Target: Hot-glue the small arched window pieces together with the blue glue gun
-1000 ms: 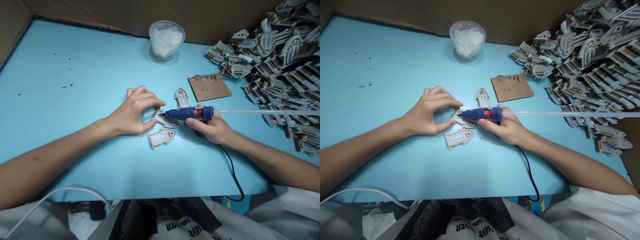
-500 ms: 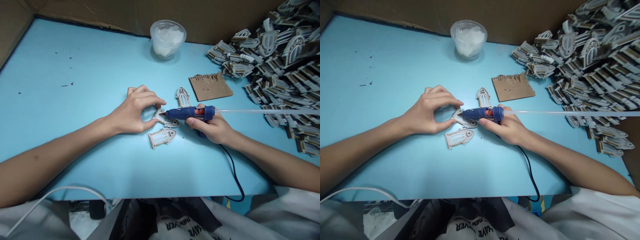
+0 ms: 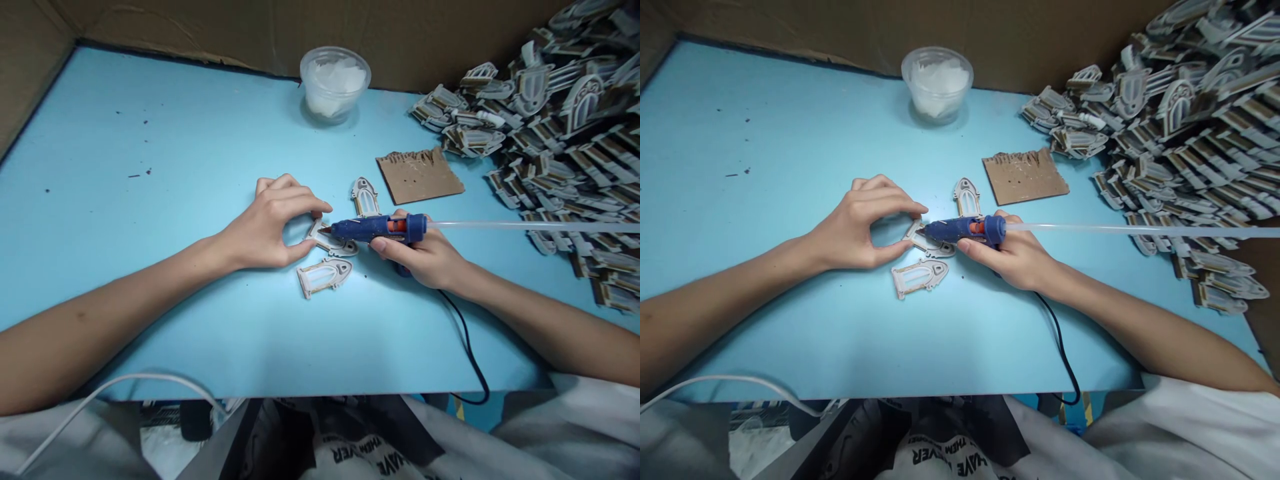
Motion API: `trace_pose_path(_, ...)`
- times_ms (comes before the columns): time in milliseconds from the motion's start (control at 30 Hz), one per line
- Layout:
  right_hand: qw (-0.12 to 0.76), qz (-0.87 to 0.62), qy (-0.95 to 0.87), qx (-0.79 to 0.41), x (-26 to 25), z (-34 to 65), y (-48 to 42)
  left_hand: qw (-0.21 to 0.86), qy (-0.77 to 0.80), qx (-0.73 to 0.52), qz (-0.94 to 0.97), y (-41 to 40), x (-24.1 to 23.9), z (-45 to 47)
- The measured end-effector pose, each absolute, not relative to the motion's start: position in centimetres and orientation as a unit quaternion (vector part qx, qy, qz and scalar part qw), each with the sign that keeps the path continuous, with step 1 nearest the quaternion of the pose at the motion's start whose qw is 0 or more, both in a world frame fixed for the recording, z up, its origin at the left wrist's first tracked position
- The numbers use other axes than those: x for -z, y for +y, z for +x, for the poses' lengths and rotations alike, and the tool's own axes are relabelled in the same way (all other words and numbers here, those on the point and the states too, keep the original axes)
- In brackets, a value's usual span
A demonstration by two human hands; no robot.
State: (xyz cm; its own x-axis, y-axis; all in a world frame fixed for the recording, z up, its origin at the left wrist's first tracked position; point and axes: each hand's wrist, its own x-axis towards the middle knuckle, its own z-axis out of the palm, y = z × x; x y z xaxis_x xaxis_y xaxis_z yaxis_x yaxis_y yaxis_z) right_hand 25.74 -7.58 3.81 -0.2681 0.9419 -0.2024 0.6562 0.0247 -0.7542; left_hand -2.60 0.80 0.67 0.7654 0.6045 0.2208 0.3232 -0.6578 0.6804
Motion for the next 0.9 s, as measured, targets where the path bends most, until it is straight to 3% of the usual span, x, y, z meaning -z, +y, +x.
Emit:
trace_pose_path(267,0.189,-0.587,-0.67,-0.413,-3.6,25.9,-7.8,0.328,0.279,-0.204,0.879,0.8,-0.7,-2.5)
trace_pose_path(400,0.301,-0.499,-0.664,-0.469,-3.7,25.7,-7.7,0.342,0.275,-0.2,0.876,0.9,-0.5,-2.6)
trace_pose_path(500,0.369,-0.515,-0.69,-0.35,-3.4,26.0,-7.4,0.329,0.271,-0.201,0.882,1.0,-0.4,-2.6)
trace_pose_path(567,0.376,-0.57,-0.667,-0.298,-2.9,26.4,-7.1,0.32,0.288,-0.195,0.881,0.9,-0.4,-2.7)
trace_pose_path(667,0.37,-0.619,-0.603,-0.341,-2.3,26.8,-7.0,0.315,0.351,-0.176,0.864,0.9,-0.5,-2.8)
trace_pose_path(800,0.342,-0.572,-0.61,-0.429,-2.0,27.1,-7.2,0.296,0.398,-0.18,0.849,1.1,-0.5,-3.0)
trace_pose_path(900,0.362,-0.569,-0.619,-0.404,-1.8,27.3,-7.2,0.267,0.35,-0.213,0.872,1.2,0.0,-3.1)
